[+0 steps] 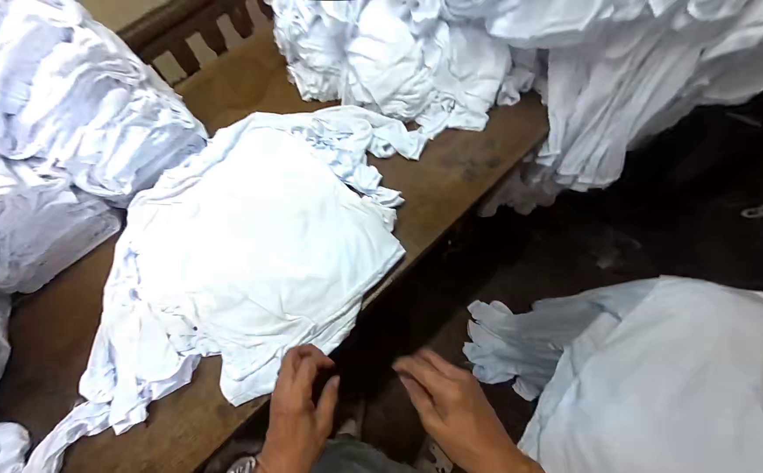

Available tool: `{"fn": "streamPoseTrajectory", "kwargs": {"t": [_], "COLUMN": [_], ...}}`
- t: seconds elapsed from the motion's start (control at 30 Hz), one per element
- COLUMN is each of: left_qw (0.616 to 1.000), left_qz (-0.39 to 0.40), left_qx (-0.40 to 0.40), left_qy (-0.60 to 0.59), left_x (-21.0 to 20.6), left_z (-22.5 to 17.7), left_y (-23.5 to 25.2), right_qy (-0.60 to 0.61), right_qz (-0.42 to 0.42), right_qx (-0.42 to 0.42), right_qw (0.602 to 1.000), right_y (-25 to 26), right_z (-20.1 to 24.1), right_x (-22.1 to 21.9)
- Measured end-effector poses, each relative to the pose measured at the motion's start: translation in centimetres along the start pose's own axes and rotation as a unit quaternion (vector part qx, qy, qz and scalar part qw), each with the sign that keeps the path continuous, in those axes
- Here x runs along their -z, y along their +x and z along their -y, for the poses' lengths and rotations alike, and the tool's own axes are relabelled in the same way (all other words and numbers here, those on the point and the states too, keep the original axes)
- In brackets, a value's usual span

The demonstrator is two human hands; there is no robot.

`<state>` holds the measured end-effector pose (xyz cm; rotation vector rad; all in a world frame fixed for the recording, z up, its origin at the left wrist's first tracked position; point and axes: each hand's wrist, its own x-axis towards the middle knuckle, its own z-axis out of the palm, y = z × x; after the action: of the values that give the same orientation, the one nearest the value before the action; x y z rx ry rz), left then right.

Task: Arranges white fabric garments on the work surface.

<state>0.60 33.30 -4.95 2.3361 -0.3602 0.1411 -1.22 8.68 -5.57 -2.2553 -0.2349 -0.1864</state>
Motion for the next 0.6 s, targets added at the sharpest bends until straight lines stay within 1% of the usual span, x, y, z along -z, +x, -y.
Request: {"fn": "streamPoseTrajectory", "kwargs": {"t": [0.07,0.13,0.2,0.27,0.37,0.43,0.47,0.53,0.6], "left_qw": [0.997,0.994,0.993,0.993,0.996,0.997,0.997,0.996,0.996], "left_qz": [-0.022,-0.021,0.002,0.023,0.017,0.021,0.026,0.032,0.025], "left_qx": [0.001,0.003,0.028,0.057,0.047,0.050,0.058,0.086,0.086], "left_qy": [0.069,0.108,0.116,0.103,0.077,0.050,0.038,0.021,0.003], "left_x": [1.3,1.4,1.1,0.8,1.2,1.4,1.6,2.1,2.6], "left_z": [2.8,5.9,8.7,10.5,12.1,12.3,12.1,11.7,11.5], "left_y": [1.4,2.6,3.7,2.7,3.0,2.8,3.1,4.0,4.7], "right_qy": [-0.074,-0.129,-0.182,-0.226,-0.292,-0.312,-0.305,-0.264,-0.223], "right_qz": [0.000,0.026,0.076,0.149,0.234,0.291,0.276,0.197,0.116], "right_qx": [0.050,0.063,0.045,0.039,0.059,0.057,0.067,0.104,0.148], "right_qw": [0.996,0.989,0.979,0.962,0.925,0.903,0.909,0.938,0.957], "right_y": [4.5,8.5,11.9,13.0,15.4,16.2,16.6,17.8,18.6], "right_z": [1.6,2.7,3.0,2.7,3.2,4.5,5.2,6.7,8.8], "right_x": [-2.4,-4.8,-7.0,-8.7,-8.8,-7.4,-6.4,-3.8,-1.4]}}
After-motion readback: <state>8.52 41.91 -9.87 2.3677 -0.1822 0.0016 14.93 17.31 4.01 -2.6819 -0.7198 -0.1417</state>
